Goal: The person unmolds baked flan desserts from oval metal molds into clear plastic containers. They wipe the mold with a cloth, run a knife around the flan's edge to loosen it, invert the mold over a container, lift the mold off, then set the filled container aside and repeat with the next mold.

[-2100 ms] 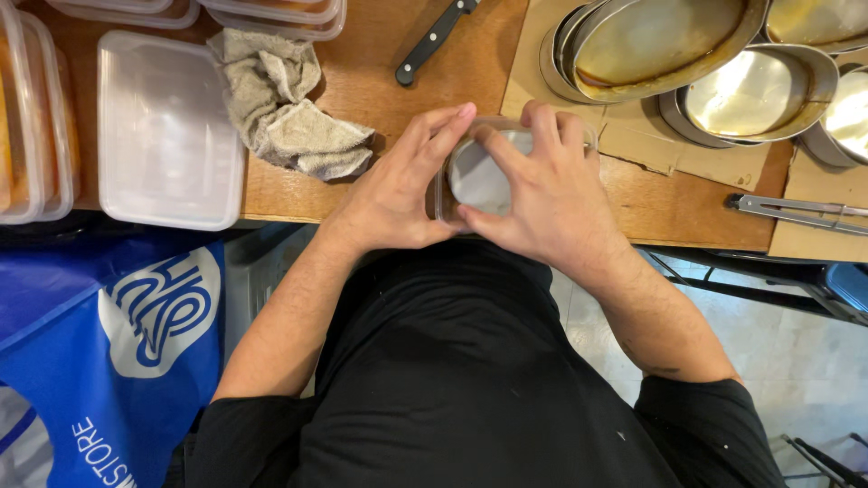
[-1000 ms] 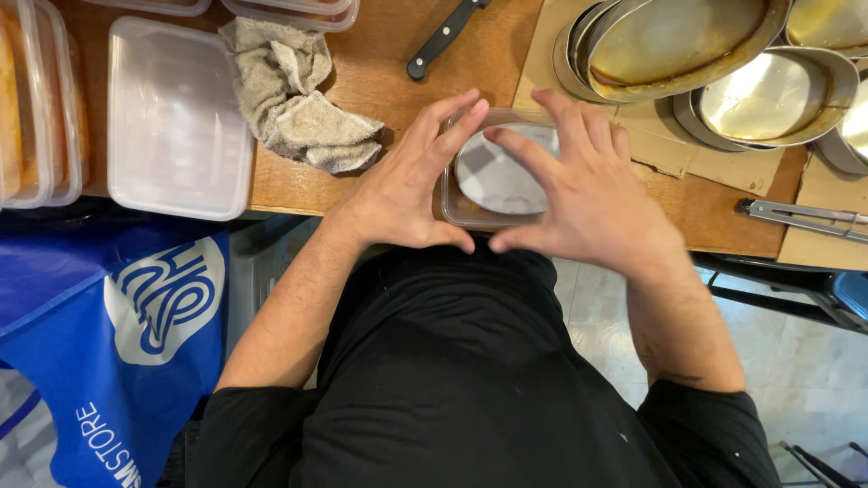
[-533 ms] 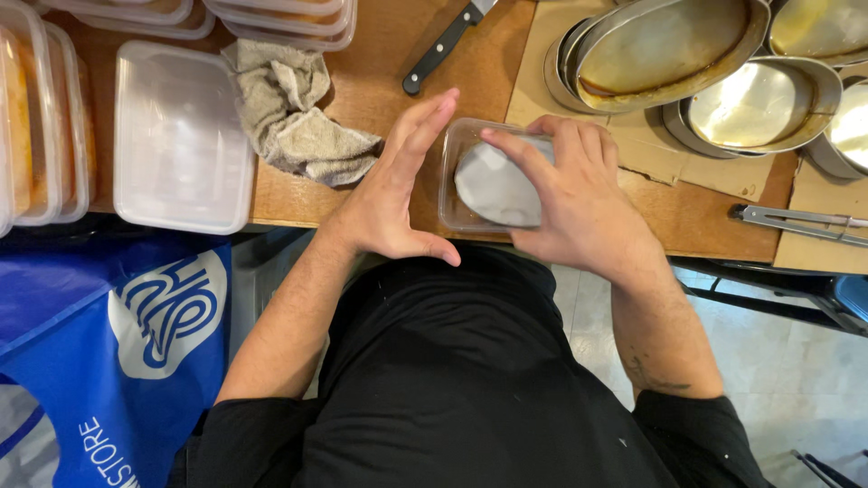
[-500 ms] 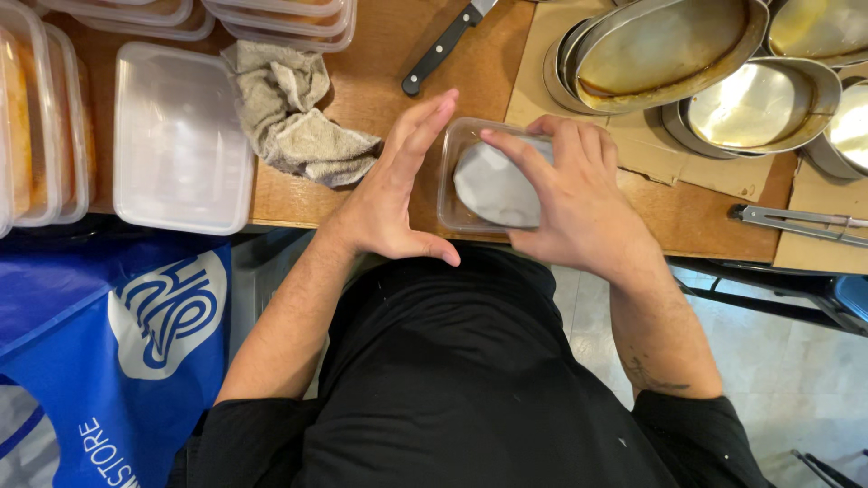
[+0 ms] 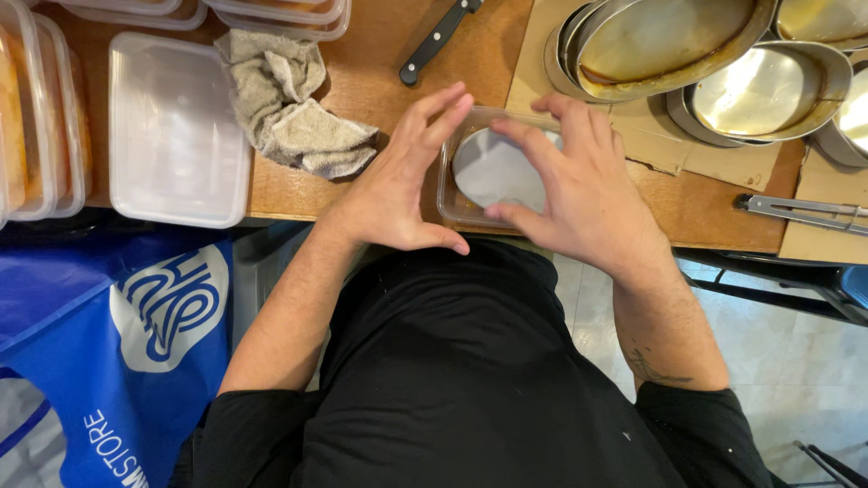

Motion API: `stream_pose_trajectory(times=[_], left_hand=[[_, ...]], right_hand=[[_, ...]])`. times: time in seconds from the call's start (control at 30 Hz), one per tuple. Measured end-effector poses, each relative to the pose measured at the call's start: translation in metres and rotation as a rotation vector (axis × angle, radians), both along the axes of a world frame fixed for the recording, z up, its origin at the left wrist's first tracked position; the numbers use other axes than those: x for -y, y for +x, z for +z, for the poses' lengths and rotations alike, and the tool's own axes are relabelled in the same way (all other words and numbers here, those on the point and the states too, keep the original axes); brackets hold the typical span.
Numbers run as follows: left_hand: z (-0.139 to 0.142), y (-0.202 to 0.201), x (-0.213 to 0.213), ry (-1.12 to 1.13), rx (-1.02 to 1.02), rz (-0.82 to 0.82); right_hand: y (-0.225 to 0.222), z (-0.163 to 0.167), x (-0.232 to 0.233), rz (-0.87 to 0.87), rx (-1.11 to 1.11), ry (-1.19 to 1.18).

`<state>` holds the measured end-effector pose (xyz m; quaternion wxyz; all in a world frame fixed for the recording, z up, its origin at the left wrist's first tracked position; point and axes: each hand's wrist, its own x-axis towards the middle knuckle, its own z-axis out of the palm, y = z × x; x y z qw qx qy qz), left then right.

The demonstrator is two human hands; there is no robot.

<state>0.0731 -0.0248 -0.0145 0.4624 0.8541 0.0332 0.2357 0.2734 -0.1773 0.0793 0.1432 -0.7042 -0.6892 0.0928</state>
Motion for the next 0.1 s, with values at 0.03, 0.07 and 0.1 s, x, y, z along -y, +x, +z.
stream_pose_trajectory(times=[0.03,0.07,0.1], left_hand=[[0.0004,0.0007,0.0003,0.008,-0.019,-0.004],[0.0009,0.0017,0.0012,0.009,-0.054,0.006],[0.0012,0.0028,0.0028,0.009,-0.088,0.014]], right_hand=[[-0.0027,0.0014,-0.0011,-0.029,0.009,-0.044],[-0.0063,0.0021,-0.0026,-0.058,0.017,-0.087],[-0.0107,0.0025,-0.0041,-0.087,0.025,-0.132]])
